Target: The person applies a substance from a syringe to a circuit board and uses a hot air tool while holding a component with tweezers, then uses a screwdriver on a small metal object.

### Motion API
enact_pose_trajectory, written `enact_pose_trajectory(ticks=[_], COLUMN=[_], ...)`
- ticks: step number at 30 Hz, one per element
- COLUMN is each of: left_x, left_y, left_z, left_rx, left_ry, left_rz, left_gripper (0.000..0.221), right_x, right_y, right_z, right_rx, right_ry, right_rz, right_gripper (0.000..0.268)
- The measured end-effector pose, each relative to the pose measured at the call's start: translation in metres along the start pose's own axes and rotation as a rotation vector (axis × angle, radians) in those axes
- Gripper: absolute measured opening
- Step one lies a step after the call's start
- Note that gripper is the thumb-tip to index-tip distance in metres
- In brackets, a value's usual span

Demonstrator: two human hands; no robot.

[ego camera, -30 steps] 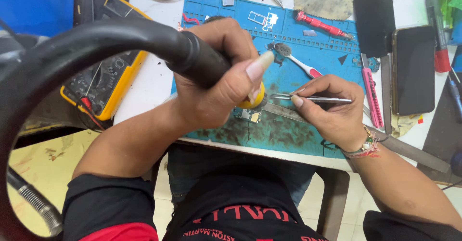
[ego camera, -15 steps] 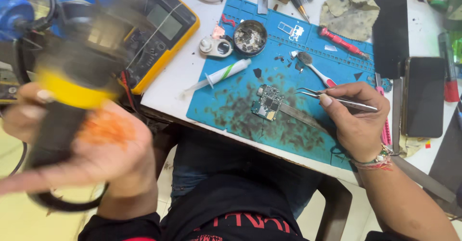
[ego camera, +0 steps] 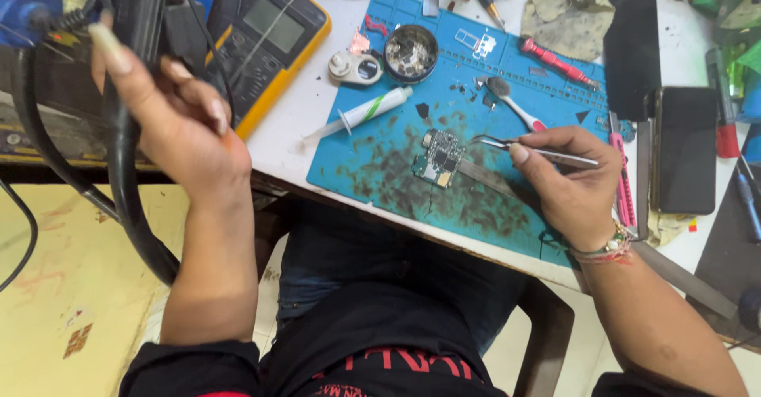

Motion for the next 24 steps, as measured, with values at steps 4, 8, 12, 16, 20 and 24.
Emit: enact_pose_trajectory(ticks=[4, 8, 12, 16, 20, 24], left_x=[-0.012, -0.03, -0.065, -0.103, -0.104, -0.098], left_y=[0.022, 0.026, 0.005, -0.047, -0.093, -0.112], left_z=[0.008, 0.004, 0.007, 0.012, 0.008, -0.006], left_rx=[-0.423, -0.63, -0.428, 0.401, 0.794, 0.933], left_ry=[0.353, 0.612, 0.545, 0.034, -0.391, -0.381], left_rz=[0.002, -0.165, -0.289, -0.663, -1.008, -1.132], left_gripper=[0.043, 0.063, 0.054, 0.024, 0.035, 0.047], right_x=[-0.001, 0.0, 0.005, 0.01, 0.014, 0.015], right_y=[0.0, -0.003, -0.001, 0.006, 0.006, 0.007], right_z=[-0.005, -0.012, -0.021, -0.028, -0.04, -0.041], right_rx=[-0.009, -0.04, -0.051, -0.372, -0.682, -0.808], right_ry=[-0.002, 0.061, 0.039, 0.037, 0.105, 0.048], right_rz=[-0.025, -0.021, -0.056, -0.101, -0.13, -0.147], right_gripper=[0.016, 0.018, 0.023, 0.017, 0.018, 0.018])
Point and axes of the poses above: each hand's wrist, its own x-axis towards the middle knuckle, its own y-axis out of the back of the hand, z = x × y, the point moved 3 cm from there along x, towards the middle knuckle, and after that the axes turned 3 degrees about -z, right-handed, at the moved point
